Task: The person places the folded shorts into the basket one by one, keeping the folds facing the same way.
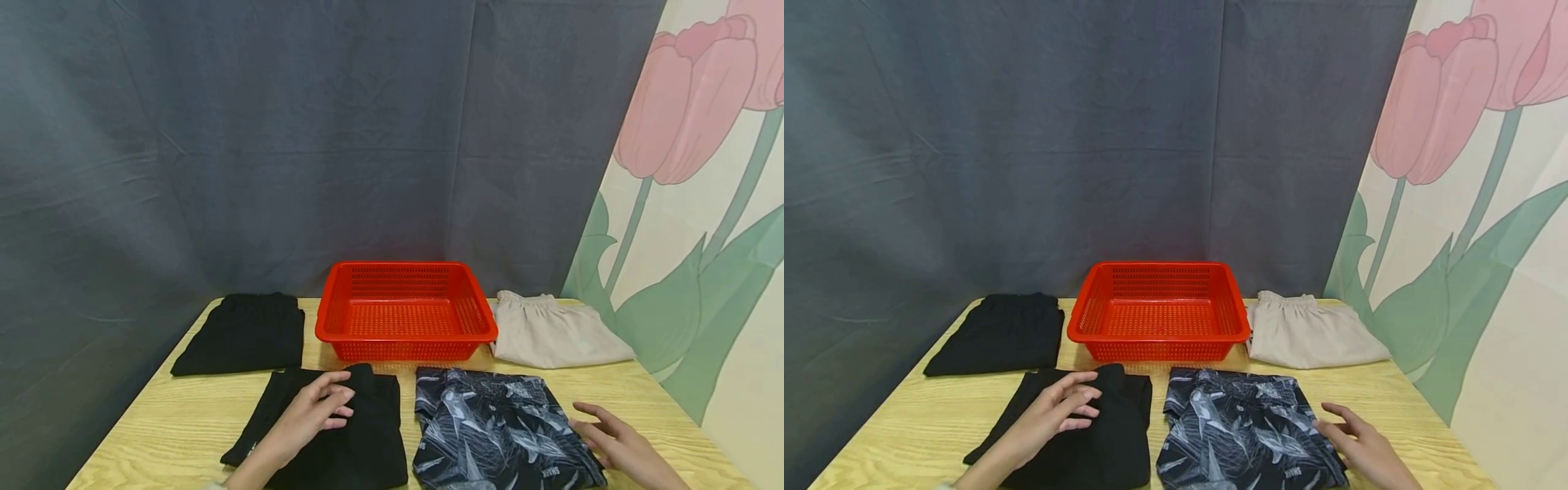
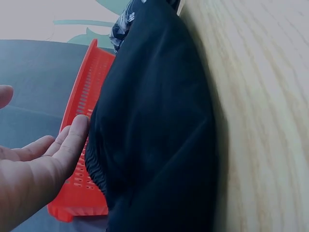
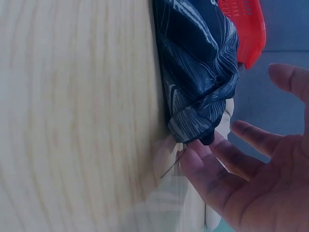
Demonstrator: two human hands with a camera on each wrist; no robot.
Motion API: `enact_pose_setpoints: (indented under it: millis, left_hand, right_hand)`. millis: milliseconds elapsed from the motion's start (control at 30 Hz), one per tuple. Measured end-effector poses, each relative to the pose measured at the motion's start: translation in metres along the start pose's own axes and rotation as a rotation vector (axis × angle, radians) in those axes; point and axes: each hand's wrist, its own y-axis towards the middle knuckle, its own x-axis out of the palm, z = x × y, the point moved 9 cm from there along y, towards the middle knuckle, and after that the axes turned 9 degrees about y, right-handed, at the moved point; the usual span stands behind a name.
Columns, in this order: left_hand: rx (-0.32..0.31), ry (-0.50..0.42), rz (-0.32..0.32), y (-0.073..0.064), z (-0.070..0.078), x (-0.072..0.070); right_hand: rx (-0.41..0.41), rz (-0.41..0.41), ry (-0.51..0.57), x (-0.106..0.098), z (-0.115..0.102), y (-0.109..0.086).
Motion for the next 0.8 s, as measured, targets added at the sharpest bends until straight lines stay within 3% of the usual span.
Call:
enact_pose_setpoints:
  millis: [500,800]
  left_hand:
    - [0.014,-0.007,-0.029,0.004,0.000,0.014]
    - [-0.008,-0.026,-0.057,0.009,-0.003,0.020]
  right_hand:
    - [0.030,-0.039,0.049,0.006,0.002,0.000]
    - [0.060,-0.058,0.073,0.006,0.008,0.003]
